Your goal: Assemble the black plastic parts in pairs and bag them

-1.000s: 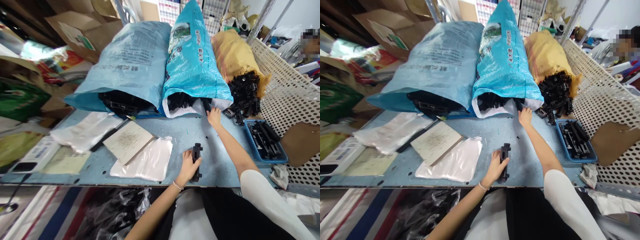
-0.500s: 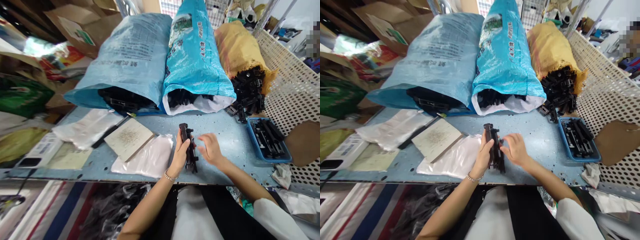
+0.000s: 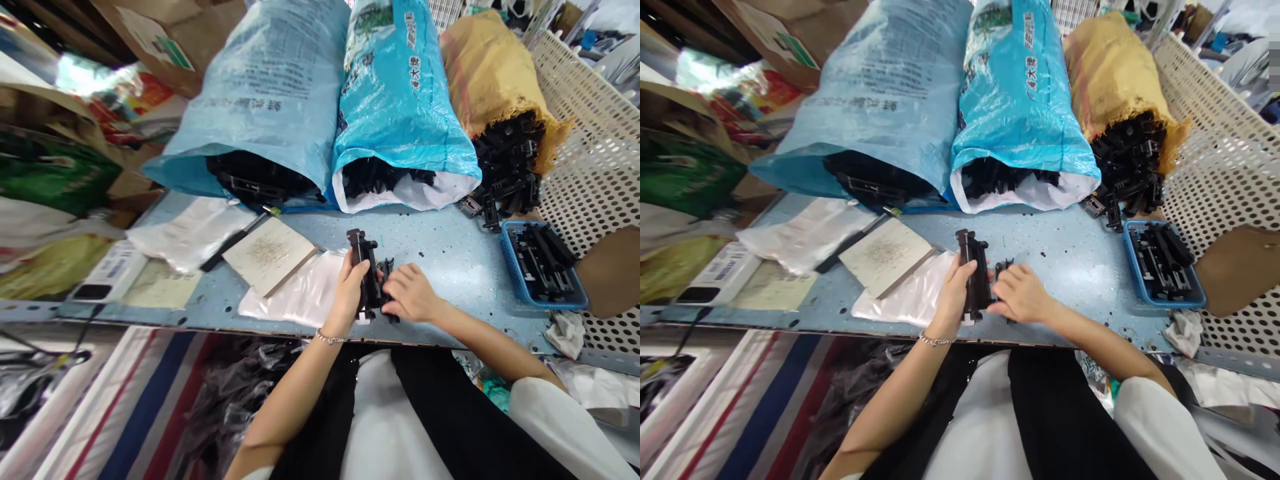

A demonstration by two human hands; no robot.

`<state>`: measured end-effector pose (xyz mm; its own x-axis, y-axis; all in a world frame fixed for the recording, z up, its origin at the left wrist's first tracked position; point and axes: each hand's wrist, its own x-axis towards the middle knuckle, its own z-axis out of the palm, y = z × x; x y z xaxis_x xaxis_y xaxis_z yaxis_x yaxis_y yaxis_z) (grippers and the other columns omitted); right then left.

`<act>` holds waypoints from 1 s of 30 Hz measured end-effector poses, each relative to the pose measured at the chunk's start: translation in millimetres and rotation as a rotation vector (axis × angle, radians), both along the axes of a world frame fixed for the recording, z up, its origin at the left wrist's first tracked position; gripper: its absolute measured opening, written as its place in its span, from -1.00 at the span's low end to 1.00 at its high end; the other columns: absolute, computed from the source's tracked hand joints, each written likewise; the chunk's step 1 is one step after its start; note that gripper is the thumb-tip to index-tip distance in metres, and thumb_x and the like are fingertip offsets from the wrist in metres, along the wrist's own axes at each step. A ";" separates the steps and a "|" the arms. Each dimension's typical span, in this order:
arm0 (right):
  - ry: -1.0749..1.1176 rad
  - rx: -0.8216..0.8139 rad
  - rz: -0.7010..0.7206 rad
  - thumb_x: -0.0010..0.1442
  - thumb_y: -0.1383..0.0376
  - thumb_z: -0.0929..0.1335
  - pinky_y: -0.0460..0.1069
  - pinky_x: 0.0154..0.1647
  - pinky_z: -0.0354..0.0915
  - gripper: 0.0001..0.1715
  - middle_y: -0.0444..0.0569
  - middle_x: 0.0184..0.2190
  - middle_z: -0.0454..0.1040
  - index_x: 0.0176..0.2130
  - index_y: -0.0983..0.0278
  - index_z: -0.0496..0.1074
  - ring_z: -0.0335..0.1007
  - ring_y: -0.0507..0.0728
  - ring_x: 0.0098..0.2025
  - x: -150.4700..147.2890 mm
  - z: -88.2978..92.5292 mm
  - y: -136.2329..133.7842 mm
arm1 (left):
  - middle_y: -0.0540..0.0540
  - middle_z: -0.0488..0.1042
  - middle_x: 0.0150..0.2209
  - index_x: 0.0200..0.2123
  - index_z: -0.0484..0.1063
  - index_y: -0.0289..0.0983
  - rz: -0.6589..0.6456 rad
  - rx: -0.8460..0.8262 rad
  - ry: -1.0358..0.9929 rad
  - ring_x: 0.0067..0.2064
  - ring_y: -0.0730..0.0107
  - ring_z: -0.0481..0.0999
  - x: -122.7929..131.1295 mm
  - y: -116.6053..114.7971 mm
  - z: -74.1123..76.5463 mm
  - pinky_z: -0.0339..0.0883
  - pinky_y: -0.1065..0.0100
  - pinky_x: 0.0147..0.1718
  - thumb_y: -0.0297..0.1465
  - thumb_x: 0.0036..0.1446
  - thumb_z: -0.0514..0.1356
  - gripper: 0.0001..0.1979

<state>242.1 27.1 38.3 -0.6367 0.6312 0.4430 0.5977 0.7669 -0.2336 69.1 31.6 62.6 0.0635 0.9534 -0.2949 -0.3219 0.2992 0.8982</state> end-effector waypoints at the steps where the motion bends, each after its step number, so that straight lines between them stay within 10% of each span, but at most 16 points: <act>1: -0.036 0.089 0.058 0.45 0.01 0.19 0.10 -0.22 0.12 -0.54 0.02 -0.34 0.42 -0.26 0.24 0.45 0.21 0.20 -0.24 -0.8 -4.1 -6.1 | 0.04 0.48 -0.43 -0.03 0.34 -0.22 -0.020 -0.011 0.004 -0.40 0.36 0.54 -1.7 0.0 2.8 0.41 0.36 -0.41 -0.17 0.14 0.23 -0.62; 5: -0.061 0.153 0.081 0.46 0.10 0.21 0.07 -0.27 0.06 -0.58 -0.01 -0.40 0.40 -0.33 0.25 0.44 0.21 0.18 -0.27 -7.0 -22.1 -18.7 | -0.02 0.53 -0.37 0.03 0.36 -0.25 -0.084 -0.001 0.047 -0.34 0.30 0.58 -6.9 4.0 -0.7 0.46 0.31 -0.31 -0.18 0.16 0.21 -0.59; 9: -0.117 -0.079 0.024 0.48 0.10 0.19 0.05 -0.24 0.12 -0.56 0.00 -0.36 0.43 -0.30 0.26 0.45 0.23 0.16 -0.26 -14.1 -26.2 3.3 | -0.15 0.58 -0.14 -0.02 0.44 -0.28 0.003 0.133 0.372 -0.07 0.13 0.59 -19.3 15.3 -37.2 0.46 0.11 0.00 -0.23 0.20 0.14 -0.66; 16: 0.024 -0.214 -0.681 0.49 0.15 0.14 0.12 -0.01 0.30 -0.53 0.26 0.05 0.40 0.18 0.35 0.34 0.36 0.31 0.04 -8.7 -14.0 166.5 | -0.22 0.27 0.38 0.32 0.24 -0.23 -0.045 0.162 0.524 0.42 0.08 0.19 18.3 -14.7 -120.2 -0.03 -0.02 0.44 -0.33 0.28 0.07 -0.45; 21: -0.179 -0.330 -0.776 0.45 0.21 0.18 0.15 -0.02 0.33 -0.50 0.30 0.10 0.43 0.29 0.32 0.25 0.38 0.38 0.11 -4.9 -3.8 241.2 | -0.27 0.25 0.38 0.33 0.23 -0.22 -0.050 0.206 0.382 0.40 0.03 0.24 28.0 -21.5 -135.3 0.07 -0.08 0.40 -0.26 0.27 0.14 -0.42; 25: 0.126 -0.256 -0.732 0.44 0.25 0.12 0.15 0.07 0.31 -0.57 0.26 0.03 0.50 0.12 0.36 0.37 0.41 0.31 0.07 9.6 -0.2 207.0 | -0.28 0.36 0.30 0.24 0.34 -0.20 0.004 0.120 0.196 0.32 0.02 0.37 5.4 -6.1 -121.5 0.15 -0.07 0.35 -0.15 0.22 0.25 -0.44; 30: 0.610 -0.312 -0.566 0.42 0.09 0.14 0.11 0.01 0.35 -0.58 0.07 -0.08 0.51 0.09 0.22 0.35 0.45 0.21 -0.05 18.6 -8.2 77.0 | -0.26 0.41 0.26 0.21 0.36 -0.16 0.005 0.050 -0.255 0.28 0.02 0.41 10.4 22.0 -79.0 0.14 -0.08 0.34 0.08 0.09 0.32 -0.28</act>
<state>260.7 104.1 30.1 0.0984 0.9283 0.3585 0.5714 0.2423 -0.7841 79.6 53.6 -16.4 0.1249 0.9668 -0.2229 -0.5411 0.2547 0.8015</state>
